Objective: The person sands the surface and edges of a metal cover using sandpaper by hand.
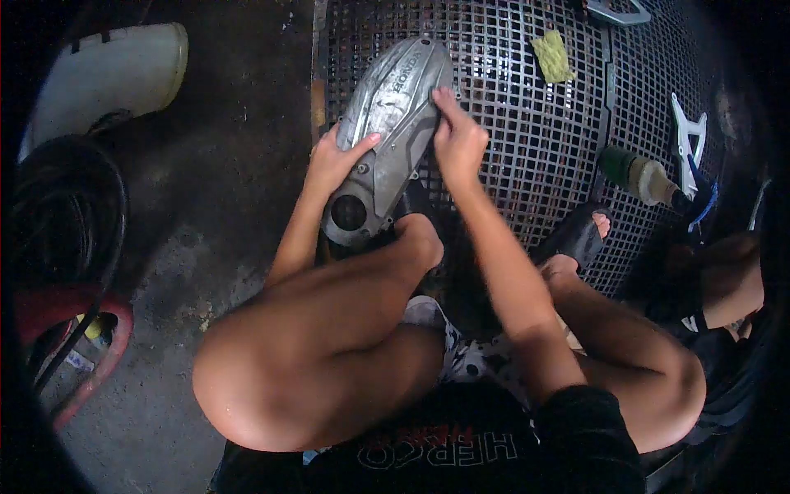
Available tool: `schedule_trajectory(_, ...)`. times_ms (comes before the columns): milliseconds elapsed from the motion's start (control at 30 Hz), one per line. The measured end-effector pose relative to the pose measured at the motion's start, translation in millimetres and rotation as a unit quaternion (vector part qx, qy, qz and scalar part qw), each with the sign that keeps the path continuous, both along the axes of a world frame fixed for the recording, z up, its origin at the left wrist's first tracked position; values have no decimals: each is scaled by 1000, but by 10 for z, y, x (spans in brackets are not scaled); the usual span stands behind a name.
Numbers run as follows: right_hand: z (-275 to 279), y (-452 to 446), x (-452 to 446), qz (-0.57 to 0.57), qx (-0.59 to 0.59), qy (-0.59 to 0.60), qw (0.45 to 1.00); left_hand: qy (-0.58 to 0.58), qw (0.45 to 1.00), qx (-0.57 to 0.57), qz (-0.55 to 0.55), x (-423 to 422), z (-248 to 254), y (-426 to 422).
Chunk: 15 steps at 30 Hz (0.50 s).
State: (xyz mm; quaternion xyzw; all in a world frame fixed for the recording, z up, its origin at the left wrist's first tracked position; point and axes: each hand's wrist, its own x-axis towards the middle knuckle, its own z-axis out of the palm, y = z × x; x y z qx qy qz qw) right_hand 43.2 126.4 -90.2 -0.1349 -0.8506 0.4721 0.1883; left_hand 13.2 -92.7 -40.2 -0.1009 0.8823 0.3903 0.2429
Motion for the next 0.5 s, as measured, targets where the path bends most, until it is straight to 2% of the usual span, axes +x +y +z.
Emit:
schedule_trajectory(167, -248, 16, -432, -68, 29, 46, 996, 21, 1000, -20, -11, -22, -7, 11)
schedule_trajectory(267, -267, 185, -765, -32, 11, 20, 999, -11, 1000, -1, 0, 3, 54, 21)
schedule_trajectory(333, -199, 165, -503, -20, 19, 9, 1000, -34, 999, 11, 7, -41, 11, 14)
schedule_trajectory(433, -95, 19, -81, -27, 17, 6, 999, 16, 1000, -26, -7, -21, -139, -49)
schedule_trajectory(500, -28, -40, -44, -47, -10, -27, 998, 31, 999, 10, -22, -29, -133, -35)
